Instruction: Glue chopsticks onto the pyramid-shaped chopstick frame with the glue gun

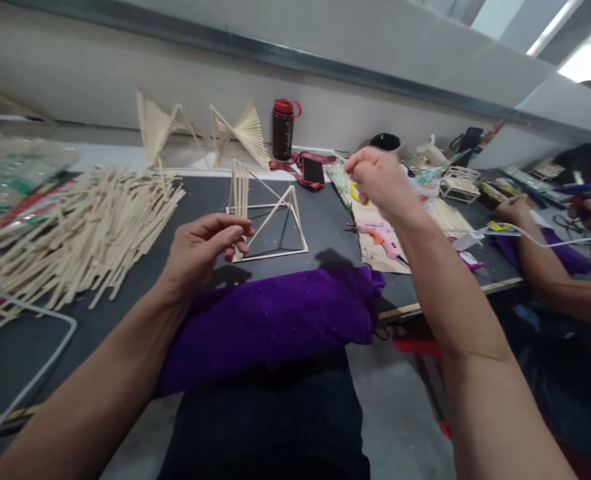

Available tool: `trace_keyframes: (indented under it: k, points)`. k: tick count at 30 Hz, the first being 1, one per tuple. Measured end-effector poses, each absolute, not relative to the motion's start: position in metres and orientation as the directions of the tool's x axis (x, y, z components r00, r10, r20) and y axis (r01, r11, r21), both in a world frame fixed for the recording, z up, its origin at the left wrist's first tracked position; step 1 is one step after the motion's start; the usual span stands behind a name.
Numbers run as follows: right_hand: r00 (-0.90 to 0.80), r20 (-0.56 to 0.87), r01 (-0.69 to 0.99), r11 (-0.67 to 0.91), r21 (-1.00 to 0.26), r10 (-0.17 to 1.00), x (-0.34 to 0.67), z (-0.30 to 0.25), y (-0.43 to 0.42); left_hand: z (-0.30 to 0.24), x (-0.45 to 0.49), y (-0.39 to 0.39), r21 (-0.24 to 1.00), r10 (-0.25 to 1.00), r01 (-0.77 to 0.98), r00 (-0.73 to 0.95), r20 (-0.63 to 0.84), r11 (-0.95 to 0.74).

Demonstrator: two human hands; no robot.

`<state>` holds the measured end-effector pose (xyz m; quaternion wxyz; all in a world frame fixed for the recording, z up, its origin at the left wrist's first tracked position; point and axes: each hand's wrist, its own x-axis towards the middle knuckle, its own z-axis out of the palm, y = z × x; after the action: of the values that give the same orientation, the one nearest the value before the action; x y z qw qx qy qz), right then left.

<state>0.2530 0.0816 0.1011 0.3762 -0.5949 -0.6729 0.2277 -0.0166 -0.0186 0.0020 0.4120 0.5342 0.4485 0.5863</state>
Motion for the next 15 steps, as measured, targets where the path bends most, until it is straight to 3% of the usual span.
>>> trace_keyframes:
  k: [4,6,12,15]
  points:
    - [0.187,0.485,0.780,0.171,-0.602,0.854,0.321,0.123,0.145,0.007,-0.017,-0.018,0.961,0.941,0.009,-0.205,0.271,-0.275]
    - [0.169,0.589,0.906,0.110,-0.409,0.790,0.354,0.128,0.175,0.009,-0.018,-0.018,0.955,0.921,0.027,-0.261,0.290,-0.294]
    - [0.162,0.498,0.984,-0.102,-0.146,0.852,0.419,0.122,0.228,0.011,-0.025,-0.015,0.950,0.878,0.049,-0.370,0.305,-0.309]
    - [0.072,0.423,0.997,-0.065,-0.029,0.903,0.431,0.112,0.237,0.012,-0.026,-0.015,0.954,0.854,0.038,-0.437,0.282,-0.296]
